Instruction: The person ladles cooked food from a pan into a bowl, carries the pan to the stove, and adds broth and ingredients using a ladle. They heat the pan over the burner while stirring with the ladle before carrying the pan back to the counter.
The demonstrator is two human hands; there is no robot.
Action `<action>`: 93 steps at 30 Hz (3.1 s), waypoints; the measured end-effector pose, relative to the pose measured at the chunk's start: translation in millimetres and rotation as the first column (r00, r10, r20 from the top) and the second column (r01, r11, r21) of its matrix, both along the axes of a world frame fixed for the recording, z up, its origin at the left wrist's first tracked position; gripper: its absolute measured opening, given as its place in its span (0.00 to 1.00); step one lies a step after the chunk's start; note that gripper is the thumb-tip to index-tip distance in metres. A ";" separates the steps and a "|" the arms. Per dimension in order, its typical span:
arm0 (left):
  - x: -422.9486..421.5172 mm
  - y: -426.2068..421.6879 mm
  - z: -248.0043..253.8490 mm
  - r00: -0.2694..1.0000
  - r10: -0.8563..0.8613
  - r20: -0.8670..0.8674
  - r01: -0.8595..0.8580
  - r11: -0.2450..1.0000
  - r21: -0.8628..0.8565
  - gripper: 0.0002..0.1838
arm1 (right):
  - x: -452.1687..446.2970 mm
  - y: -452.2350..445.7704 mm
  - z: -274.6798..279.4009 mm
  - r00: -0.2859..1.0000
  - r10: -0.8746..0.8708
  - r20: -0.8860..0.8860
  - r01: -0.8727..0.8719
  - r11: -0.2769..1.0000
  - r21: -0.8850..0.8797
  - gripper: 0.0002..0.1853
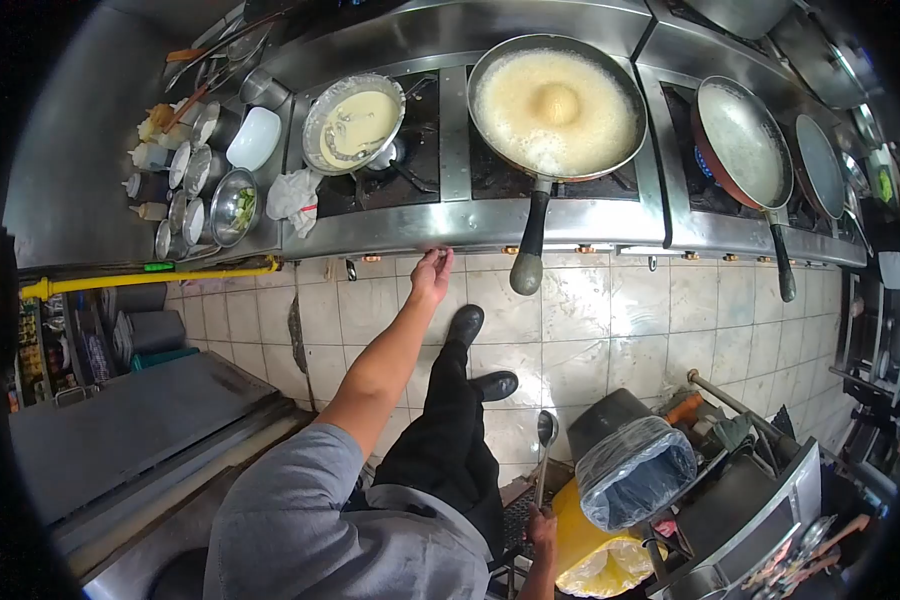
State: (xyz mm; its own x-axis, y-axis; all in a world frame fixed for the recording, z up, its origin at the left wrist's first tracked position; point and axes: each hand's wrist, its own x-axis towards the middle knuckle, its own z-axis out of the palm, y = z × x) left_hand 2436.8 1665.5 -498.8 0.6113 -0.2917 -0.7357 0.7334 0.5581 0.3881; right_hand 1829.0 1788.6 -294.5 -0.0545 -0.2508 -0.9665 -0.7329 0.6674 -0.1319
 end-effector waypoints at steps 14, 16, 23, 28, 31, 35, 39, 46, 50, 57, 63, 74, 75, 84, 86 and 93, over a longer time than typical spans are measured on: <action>-60.9 -58.0 284.4 0.652 -0.758 0.017 0.635 0.534 -0.558 0.42 | 4.0 -5.3 11.2 0.940 0.314 0.131 -0.295 0.944 -0.146 0.26; -56.6 -93.6 315.9 0.621 -0.768 0.159 0.731 0.493 -0.473 0.34 | 7.7 -0.1 5.7 0.939 0.332 0.087 -0.311 0.931 -0.192 0.28; -46.0 -108.2 303.6 0.314 -0.898 0.309 0.767 0.432 0.474 0.11 | 52.5 11.3 31.3 0.925 -0.380 0.024 0.380 0.917 -0.120 0.28; -11.7 -99.9 309.9 0.171 -0.942 0.289 0.767 0.312 0.561 0.07 | 84.4 17.1 75.1 0.769 -0.632 0.094 0.639 0.756 -0.143 0.22; 5.3 -93.7 324.0 0.127 -0.945 0.301 0.780 0.283 0.558 0.07 | 90.2 36.7 76.0 0.669 -0.725 0.161 0.743 0.659 -0.119 0.21; 27.0 -103.8 349.4 0.009 -0.940 0.341 0.761 0.227 0.607 0.04 | 108.3 62.0 73.4 0.591 -0.797 0.126 0.805 0.575 -0.144 0.18; 42.6 -114.8 406.0 -0.088 -0.936 0.341 0.773 0.152 0.616 0.05 | 112.6 84.7 39.3 0.474 -0.867 0.155 0.881 0.466 -0.083 0.18; 3.7 -157.0 502.9 -0.301 -0.893 0.335 0.743 0.000 0.669 0.07 | 106.4 79.8 16.6 0.359 -0.933 0.025 0.932 0.360 0.036 0.16; -55.3 -188.3 535.8 -0.319 -0.891 0.322 0.777 -0.051 0.628 0.06 | 81.2 55.0 -15.3 0.361 -0.931 0.045 0.925 0.364 0.111 0.16; -178.5 -263.1 550.2 -0.392 -0.858 0.332 0.802 -0.142 0.581 0.06 | 21.5 -42.7 -49.8 0.642 -0.754 0.135 0.766 0.629 -0.130 0.25; -286.1 -318.5 546.0 -0.412 -0.854 0.317 0.798 -0.171 0.578 0.07 | -72.0 -219.7 27.1 0.918 -0.378 0.123 0.395 0.903 -0.169 0.34; -409.9 -451.7 523.6 -0.565 -0.735 0.376 0.774 -0.314 0.550 0.09 | -175.8 -470.0 186.4 0.423 -0.678 0.600 0.900 0.242 -0.361 0.20; -417.9 -467.9 520.8 -0.604 -0.719 0.344 0.740 -0.345 0.577 0.09 | -175.3 -486.6 215.2 0.408 -0.682 0.608 0.902 0.196 -0.385 0.19; -505.9 -628.4 489.0 -0.778 -0.559 0.288 0.600 -0.524 0.604 0.11 | -226.3 -603.0 318.0 0.357 -0.533 0.767 0.869 -0.110 -0.482 0.15; -532.4 -660.2 486.9 -0.808 -0.522 0.273 0.567 -0.566 0.598 0.11 | -242.7 -634.4 342.5 0.267 -0.511 0.817 0.897 -0.177 -0.404 0.17; -660.4 -773.2 482.3 -0.865 -0.433 0.254 0.488 -0.610 0.624 0.09 | -327.5 -703.4 338.1 0.175 -0.503 0.846 0.943 -0.162 -0.292 0.18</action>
State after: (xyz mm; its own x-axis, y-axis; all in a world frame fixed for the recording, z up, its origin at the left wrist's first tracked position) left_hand 1776.4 892.3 -16.5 -0.5865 -0.5749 -0.5705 -0.4065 -0.4004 0.8213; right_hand 1501.5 1085.3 43.6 -0.5201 -0.7526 -0.4038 0.4632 0.1487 -0.8737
